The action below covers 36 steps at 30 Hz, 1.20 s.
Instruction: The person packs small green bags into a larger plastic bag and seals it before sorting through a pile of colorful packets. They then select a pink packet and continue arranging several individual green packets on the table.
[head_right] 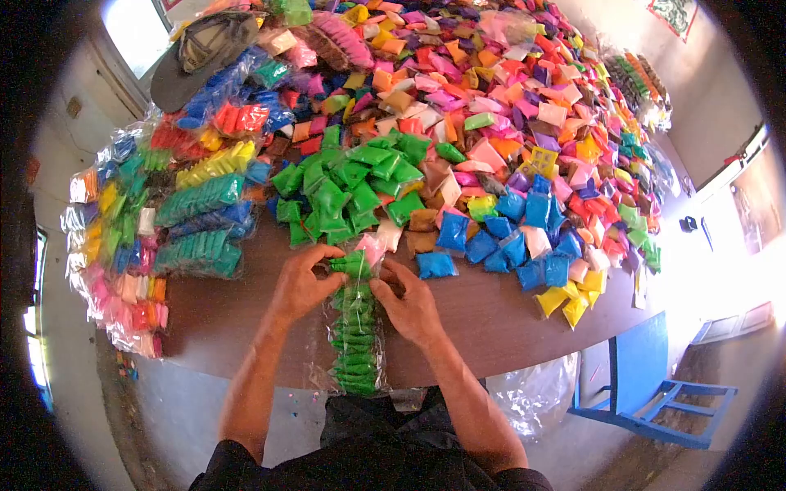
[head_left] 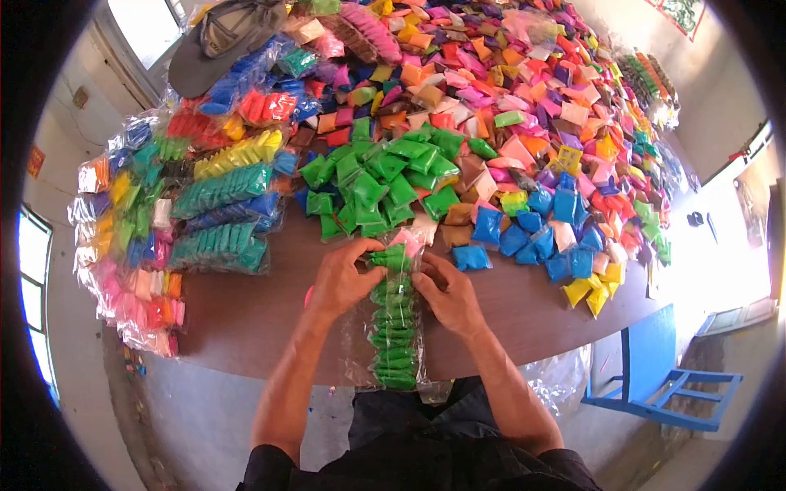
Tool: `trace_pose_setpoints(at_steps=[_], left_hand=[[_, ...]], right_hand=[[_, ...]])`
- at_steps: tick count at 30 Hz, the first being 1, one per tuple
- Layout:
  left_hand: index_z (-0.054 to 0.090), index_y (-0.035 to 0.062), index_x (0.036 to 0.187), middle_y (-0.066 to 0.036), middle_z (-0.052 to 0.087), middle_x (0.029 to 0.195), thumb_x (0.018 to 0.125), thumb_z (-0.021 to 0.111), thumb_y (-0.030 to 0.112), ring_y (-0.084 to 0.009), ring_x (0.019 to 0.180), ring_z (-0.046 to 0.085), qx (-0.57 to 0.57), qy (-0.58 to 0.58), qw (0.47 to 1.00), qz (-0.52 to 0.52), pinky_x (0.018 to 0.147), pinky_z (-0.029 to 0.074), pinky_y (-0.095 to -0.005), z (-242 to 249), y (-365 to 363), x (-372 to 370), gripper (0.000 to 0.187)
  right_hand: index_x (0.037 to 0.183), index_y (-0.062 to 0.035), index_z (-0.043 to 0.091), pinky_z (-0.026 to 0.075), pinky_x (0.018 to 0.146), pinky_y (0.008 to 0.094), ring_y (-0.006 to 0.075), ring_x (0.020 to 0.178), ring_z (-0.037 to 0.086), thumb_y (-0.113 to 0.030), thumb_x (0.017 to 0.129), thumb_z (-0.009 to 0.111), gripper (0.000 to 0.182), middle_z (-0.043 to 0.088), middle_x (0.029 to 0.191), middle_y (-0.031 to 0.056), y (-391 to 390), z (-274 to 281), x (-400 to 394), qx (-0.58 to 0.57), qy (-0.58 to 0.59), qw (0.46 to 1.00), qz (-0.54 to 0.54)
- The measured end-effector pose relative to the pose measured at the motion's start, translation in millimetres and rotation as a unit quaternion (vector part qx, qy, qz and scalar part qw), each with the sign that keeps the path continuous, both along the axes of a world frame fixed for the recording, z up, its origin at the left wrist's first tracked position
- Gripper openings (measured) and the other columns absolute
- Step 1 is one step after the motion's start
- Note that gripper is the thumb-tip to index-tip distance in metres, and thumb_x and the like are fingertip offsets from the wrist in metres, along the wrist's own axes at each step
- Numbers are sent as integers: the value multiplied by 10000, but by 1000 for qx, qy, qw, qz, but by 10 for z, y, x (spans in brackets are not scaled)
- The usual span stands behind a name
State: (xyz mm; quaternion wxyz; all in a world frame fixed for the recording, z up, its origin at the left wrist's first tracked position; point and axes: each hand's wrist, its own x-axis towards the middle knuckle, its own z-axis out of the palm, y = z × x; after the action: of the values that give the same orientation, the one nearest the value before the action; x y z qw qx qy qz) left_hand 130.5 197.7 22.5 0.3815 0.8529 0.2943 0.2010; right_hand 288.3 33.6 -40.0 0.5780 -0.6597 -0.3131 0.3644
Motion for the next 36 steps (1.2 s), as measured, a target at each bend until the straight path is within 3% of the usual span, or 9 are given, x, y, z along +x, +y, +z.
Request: trace_pose_setpoints(at_steps=[6, 9, 12, 15, 21, 24, 27, 30, 36], left_hand=[[736, 33, 1219, -152, 786, 1085, 839, 833, 126, -248, 948, 765, -137, -22, 989, -48, 832, 592, -372, -213, 33, -29, 404], [733, 16, 1211, -149, 785, 1112, 830, 827, 125, -277, 1003, 762, -59, 52, 995, -65, 876, 588, -382, -88, 38, 9, 407], [737, 21, 1210, -127, 793, 1107, 852, 804, 113, -216, 1025, 762, -65, 33, 995, -72, 902, 593, -378, -85, 26, 29, 376], [753, 26, 1208, -122, 795, 1113, 845, 812, 120, -214, 1033, 758, -62, 21, 994, -83, 899, 589, -371, -172, 33, 26, 379], [763, 34, 1229, -114, 790, 1150, 846, 833, 137, -200, 998, 748, -133, 57, 988, -50, 861, 593, -356, -190, 78, 1, 402], [764, 22, 1242, -146, 781, 1154, 840, 814, 137, -250, 1044, 745, -106, 46, 990, -77, 915, 579, -375, -107, 40, 13, 421], [758, 24, 1261, -142, 776, 1171, 857, 781, 121, -216, 1023, 736, -85, 31, 992, -88, 894, 581, -349, -144, 46, -24, 416], [752, 23, 1278, -142, 768, 1196, 882, 731, 101, -203, 1037, 731, -188, 5, 980, -72, 885, 583, -343, -39, -13, -51, 405], [757, 33, 1276, -117, 756, 1216, 898, 675, 59, -200, 1053, 720, -159, 23, 984, -73, 893, 584, -348, -183, -39, -54, 387]], right_hand=[[1531, 42, 531, 575, 974, 327, 190, 1160, 700, -178, 1019, 775, 608, 748, 1287, 159, 30, -51, -10, 76, 62, 995, 19], [1533, 46, 525, 576, 967, 329, 197, 1159, 705, -177, 1015, 782, 620, 750, 1296, 163, 32, -15, -4, 60, 79, 995, 28], [1514, 61, 538, 580, 945, 332, 184, 1108, 715, -212, 1002, 802, 638, 761, 1250, 163, 62, -84, 1, 63, 68, 996, 2], [1493, 64, 558, 583, 932, 341, 188, 1067, 729, -247, 983, 823, 653, 768, 1212, 168, 83, -186, 25, 49, 6, 999, 10], [1465, 45, 597, 579, 937, 351, 214, 1077, 734, -260, 960, 841, 638, 771, 1200, 159, 68, -78, 11, 12, 29, 999, 5], [1450, 41, 613, 575, 941, 344, 209, 1102, 728, -259, 951, 848, 628, 769, 1206, 160, 79, -120, 10, 28, 12, 1000, 0], [1423, 36, 639, 568, 931, 335, 191, 1074, 715, -251, 923, 875, 623, 767, 1186, 141, 61, -74, -8, 2, -12, 1000, -17], [1376, 35, 668, 561, 909, 331, 173, 1029, 695, -240, 888, 905, 608, 759, 1137, 109, 72, -60, -21, 20, -4, 999, -45], [1323, 23, 692, 557, 877, 310, 145, 983, 673, -197, 863, 919, 558, 745, 1076, 61, 23, -51, 3, 33, -27, 999, -30]])
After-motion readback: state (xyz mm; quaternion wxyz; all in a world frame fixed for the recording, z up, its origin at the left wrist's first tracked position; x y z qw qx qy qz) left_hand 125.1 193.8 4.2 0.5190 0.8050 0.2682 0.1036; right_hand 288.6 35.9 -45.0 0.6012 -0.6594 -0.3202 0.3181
